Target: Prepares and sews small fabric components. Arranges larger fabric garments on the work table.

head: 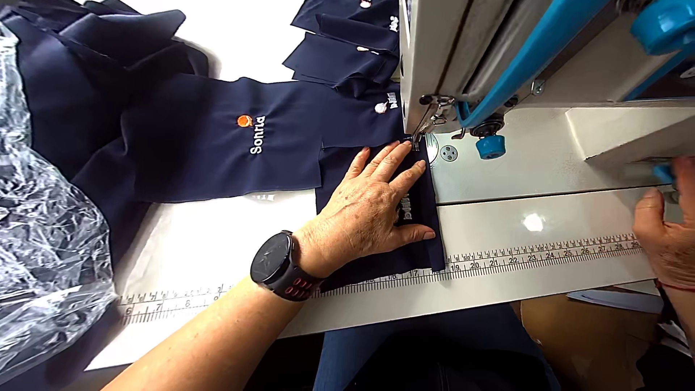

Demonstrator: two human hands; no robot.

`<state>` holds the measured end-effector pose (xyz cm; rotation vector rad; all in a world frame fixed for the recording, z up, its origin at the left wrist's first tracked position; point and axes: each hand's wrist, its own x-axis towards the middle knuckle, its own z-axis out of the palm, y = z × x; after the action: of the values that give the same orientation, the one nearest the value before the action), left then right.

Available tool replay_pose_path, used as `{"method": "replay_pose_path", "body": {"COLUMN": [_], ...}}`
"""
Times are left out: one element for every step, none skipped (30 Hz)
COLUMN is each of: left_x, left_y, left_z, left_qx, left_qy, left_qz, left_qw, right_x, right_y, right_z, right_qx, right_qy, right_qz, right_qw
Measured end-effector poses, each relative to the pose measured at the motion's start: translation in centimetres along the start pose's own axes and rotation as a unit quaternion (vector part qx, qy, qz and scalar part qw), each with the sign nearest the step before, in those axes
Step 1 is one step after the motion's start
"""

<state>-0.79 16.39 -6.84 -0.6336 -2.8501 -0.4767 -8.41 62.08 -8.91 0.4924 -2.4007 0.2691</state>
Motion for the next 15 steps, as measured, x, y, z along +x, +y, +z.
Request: {"method": "replay_pose_path", "body": {"left_x": [0.0, -0.1, -0.1, -0.2, -0.3, -0.3, -0.3, -0.3, -0.4, -0.6, -1.0, -1.5, -2.2, -2.9, -3.7], "left_y": [0.0, 0.1, 0.3, 0.4, 0.5, 0.5, 0.5, 0.6, 0.8, 1.2, 1.6, 2.2, 2.9, 3.6, 4.3], "left_z": [0.0, -0.1, -0.1, -0.1, -0.1, -0.1, -0.2, -0.3, -0.4, -0.4, -0.4, -0.3, -0.1, 0.1, 0.3], "left_qx": [0.0, 0.001, 0.003, 0.005, 0.007, 0.008, 0.006, 0.006, 0.006, 0.008, 0.015, 0.024, 0.031, 0.034, 0.035], "left_qy": [0.002, 0.0, -0.002, 0.0, 0.0, -0.002, -0.003, -0.006, -0.01, -0.011, -0.009, -0.003, 0.006, 0.013, 0.019], "left_qz": [0.001, 0.002, 0.001, 0.001, 0.0, 0.0, 0.001, 0.003, 0.005, 0.007, 0.011, 0.017, 0.025, 0.031, 0.035], "left_qw": [1.0, 1.0, 1.0, 1.0, 1.0, 1.0, 1.0, 1.0, 1.0, 1.0, 1.0, 1.0, 0.999, 0.999, 0.999], "right_x": [-0.1, -0.1, 0.1, 0.2, 0.3, 0.4, 0.6, 0.8, 1.0, 1.3, 1.6, 1.8, 2.1, 2.3, 2.6], "right_y": [-0.4, -0.7, -0.9, -1.0, -1.1, -1.5, -2.5, -4.3, -6.6, -9.2, -11.8, -14.1, -15.9, -17.0, -17.7], "right_z": [-0.1, -0.2, -0.2, -0.2, -0.4, -0.6, -1.0, -1.3, -1.4, -1.3, -1.0, -0.6, -0.1, 0.5, 1.0], "right_qx": [0.009, 0.017, 0.021, 0.022, 0.02, 0.021, 0.034, 0.053, 0.084, 0.128, 0.169, 0.204, 0.231, 0.254, 0.271], "right_qy": [-0.014, -0.033, -0.042, -0.036, -0.019, -0.005, 0.006, 0.001, -0.022, -0.05, -0.08, -0.106, -0.129, -0.151, -0.172], "right_qz": [0.002, 0.004, 0.004, 0.002, -0.003, -0.013, -0.037, -0.074, -0.118, -0.163, -0.206, -0.243, -0.276, -0.307, -0.333], "right_qw": [1.0, 0.999, 0.999, 0.999, 1.0, 1.0, 0.999, 0.996, 0.989, 0.977, 0.96, 0.942, 0.924, 0.905, 0.886]}}
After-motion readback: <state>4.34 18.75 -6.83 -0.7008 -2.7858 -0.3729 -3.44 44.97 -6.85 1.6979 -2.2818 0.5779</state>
